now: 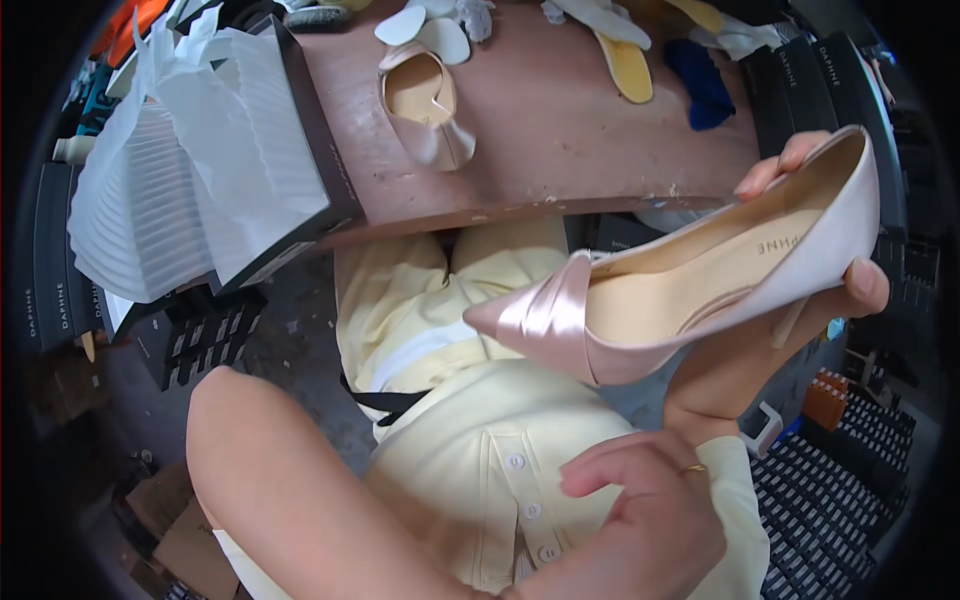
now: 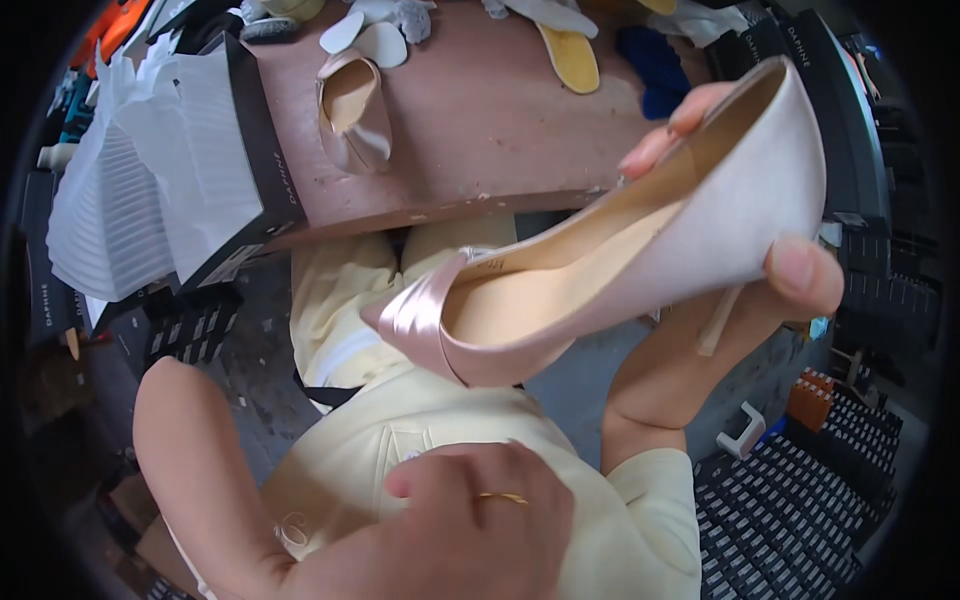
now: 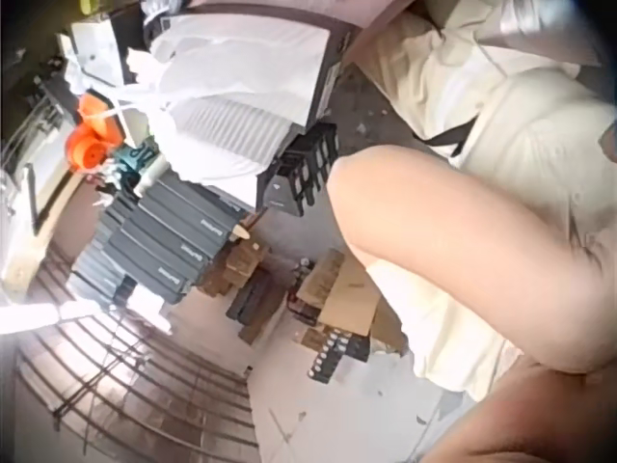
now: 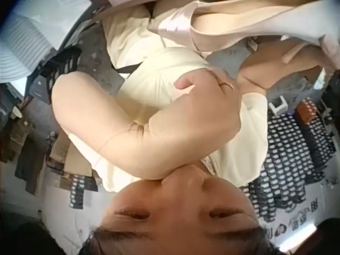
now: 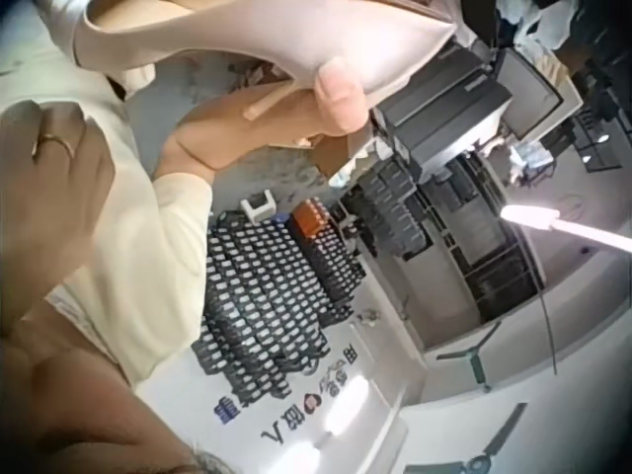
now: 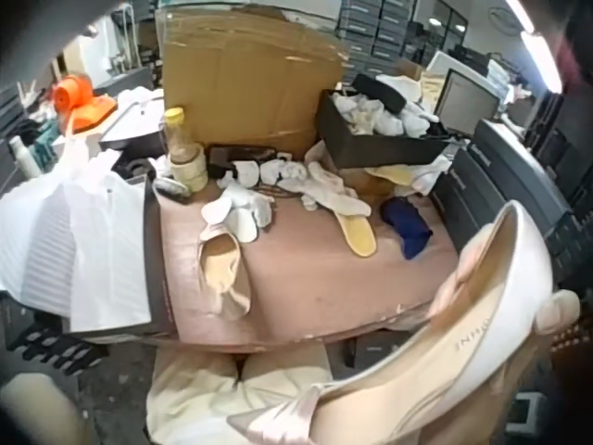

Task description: Packing finished shoes into boxes with tissue paper and foam sheets.

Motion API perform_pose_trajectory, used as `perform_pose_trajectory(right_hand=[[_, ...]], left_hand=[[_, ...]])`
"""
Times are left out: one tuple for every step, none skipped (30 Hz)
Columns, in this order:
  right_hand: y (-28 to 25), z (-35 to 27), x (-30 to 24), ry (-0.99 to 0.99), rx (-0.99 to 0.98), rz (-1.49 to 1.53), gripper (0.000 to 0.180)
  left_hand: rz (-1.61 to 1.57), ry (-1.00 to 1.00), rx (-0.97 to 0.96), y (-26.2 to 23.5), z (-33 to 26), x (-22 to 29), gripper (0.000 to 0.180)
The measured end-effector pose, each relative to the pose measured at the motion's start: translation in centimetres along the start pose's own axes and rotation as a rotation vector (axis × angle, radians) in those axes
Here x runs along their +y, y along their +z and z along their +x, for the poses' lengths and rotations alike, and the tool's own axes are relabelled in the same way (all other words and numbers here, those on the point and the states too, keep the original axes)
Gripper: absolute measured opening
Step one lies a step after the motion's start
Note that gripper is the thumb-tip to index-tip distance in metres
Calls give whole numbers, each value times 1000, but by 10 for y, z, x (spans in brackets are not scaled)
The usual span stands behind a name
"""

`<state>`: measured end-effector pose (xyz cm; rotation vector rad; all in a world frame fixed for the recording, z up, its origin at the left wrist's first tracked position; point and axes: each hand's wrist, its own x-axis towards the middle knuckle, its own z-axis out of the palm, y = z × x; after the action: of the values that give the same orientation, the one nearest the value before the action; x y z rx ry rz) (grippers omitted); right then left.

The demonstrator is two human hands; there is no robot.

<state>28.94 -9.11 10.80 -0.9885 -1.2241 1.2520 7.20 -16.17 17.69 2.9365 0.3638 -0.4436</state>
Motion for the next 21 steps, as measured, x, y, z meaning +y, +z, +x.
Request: perform_pose_trajectory(right_hand=[[1, 0, 0, 42, 11, -63, 78], [2, 1, -1, 49, 4, -56, 79], [2, 0, -1, 56, -3, -47, 79], [2, -3, 1, 61, -9, 25, 80], [2, -4, 1, 53, 6, 60, 81], [3, -6, 1, 45, 20, 92, 82], [4, -8, 1, 32, 50, 86, 81], [2, -8, 1, 46, 49, 35, 81], [0, -7, 1, 56, 43, -14, 80], [-1, -6, 1, 69, 37, -64, 79], [0, -6, 2, 80, 50, -70, 79], [-4, -5, 1, 87, 59, -87, 79], [-4, -5, 3, 92, 65, -101, 79], [-5, -5, 1, 90, 75, -122, 79], [-4, -5, 2, 96, 83, -136, 79], [-1, -4, 3, 90, 94, -169, 79], [2, -3, 4, 83, 106, -206, 78], [8, -2, 5, 72, 137, -237, 78], [11, -2, 5, 70, 141, -261, 78], [14, 0, 6, 69, 142, -285, 78], [14, 1, 5, 78, 115, -303, 78]], left_hand=[[-14, 53, 19, 3, 1, 3, 13], [-25, 89, 45, 5, 3, 5, 13], [-36, 125, 70, 8, 5, 7, 13], [-48, 154, 97, 10, 6, 10, 13], [-55, 185, 121, 11, 6, 11, 13], [-64, 202, 144, 13, 7, 13, 13], [-69, 221, 169, 14, 8, 14, 13], [-79, 236, 192, 16, 8, 16, 14], [-85, 238, 211, 18, 10, 18, 14], [-88, 240, 230, 20, 10, 19, 14], [-95, 248, 246, 22, 10, 20, 14], [-100, 251, 262, 24, 11, 22, 14], [-109, 258, 277, 26, 11, 22, 15], [-110, 262, 297, 27, 12, 23, 15], [-112, 271, 315, 28, 12, 24, 15], [-114, 274, 326, 29, 11, 24, 15], [-114, 277, 339, 30, 11, 26, 16], [-113, 281, 355, 32, 12, 27, 16], [-111, 284, 371, 34, 12, 27, 16], [-110, 284, 389, 35, 13, 28, 17], [-109, 284, 407, 37, 13, 29, 17]])
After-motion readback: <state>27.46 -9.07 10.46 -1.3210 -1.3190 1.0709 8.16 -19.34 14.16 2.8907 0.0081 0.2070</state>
